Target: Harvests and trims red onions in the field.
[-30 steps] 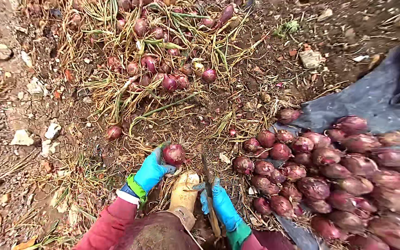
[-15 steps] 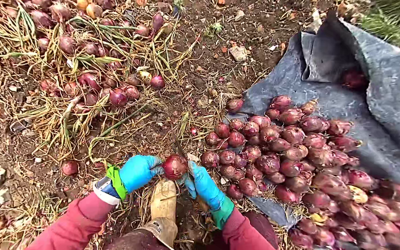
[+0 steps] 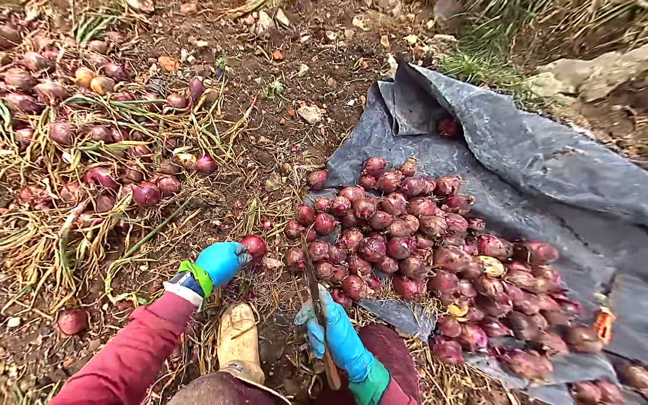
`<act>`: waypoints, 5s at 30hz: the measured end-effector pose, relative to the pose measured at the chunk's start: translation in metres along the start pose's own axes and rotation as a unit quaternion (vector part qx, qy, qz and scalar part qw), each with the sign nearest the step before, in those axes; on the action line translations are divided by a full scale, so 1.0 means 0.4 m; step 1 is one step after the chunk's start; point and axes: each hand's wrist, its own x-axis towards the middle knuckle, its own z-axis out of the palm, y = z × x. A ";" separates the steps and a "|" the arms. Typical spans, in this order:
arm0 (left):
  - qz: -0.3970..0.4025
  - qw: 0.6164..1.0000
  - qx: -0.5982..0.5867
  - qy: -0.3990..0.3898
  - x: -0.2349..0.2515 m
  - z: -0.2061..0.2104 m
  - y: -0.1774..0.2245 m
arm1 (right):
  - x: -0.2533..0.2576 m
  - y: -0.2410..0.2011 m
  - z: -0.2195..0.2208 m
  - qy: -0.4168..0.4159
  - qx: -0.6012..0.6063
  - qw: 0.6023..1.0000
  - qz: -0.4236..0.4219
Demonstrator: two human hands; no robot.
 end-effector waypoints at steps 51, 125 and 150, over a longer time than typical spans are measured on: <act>0.206 0.977 0.006 0.062 -0.202 -0.034 -0.185 | 0.241 -0.030 0.202 -0.042 -0.145 0.988 -0.026; 0.132 0.983 0.007 -0.128 -0.076 -0.164 0.279 | 0.166 -0.111 0.032 0.145 -0.192 0.967 -0.080; -0.210 0.943 0.054 0.252 0.438 -0.430 -0.386 | 0.243 0.060 0.108 0.060 -0.055 0.985 0.154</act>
